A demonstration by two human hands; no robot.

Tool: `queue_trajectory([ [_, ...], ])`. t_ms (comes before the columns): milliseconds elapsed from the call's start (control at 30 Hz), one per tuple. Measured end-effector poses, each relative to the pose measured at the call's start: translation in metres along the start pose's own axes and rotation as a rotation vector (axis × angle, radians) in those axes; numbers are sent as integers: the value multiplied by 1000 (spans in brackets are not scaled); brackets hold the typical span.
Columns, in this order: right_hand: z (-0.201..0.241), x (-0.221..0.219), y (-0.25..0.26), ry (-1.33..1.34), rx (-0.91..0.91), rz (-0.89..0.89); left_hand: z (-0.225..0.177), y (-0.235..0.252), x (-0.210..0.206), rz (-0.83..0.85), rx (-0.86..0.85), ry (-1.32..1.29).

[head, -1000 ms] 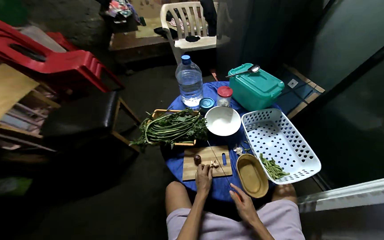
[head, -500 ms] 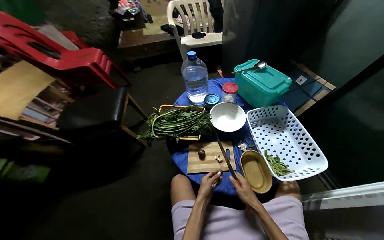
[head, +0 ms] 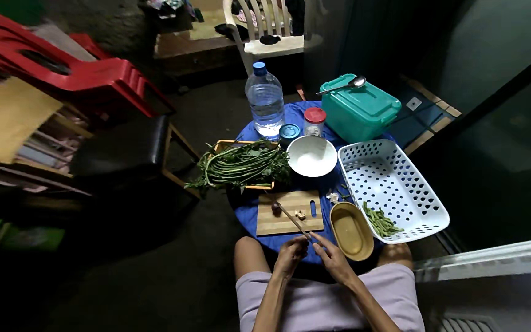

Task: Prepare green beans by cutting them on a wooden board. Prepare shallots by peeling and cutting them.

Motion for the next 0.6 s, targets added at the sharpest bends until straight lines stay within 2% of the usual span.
queue_trajectory([
  [467, -1, 2, 0, 25, 7, 6, 13, -2, 0, 57, 80, -112],
  [600, 1, 5, 3, 51, -23, 28, 9, -2, -4, 122, 85, -136],
])
Point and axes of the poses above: each hand's wrist, its own y-axis towards the middle knuckle, its own x-axis out of the back of the hand, z = x × y, the point moved 9 cm from there along y, towards the middle knuckle, and after that the axes turned 4 degrees about y, right-handed, at the moved point
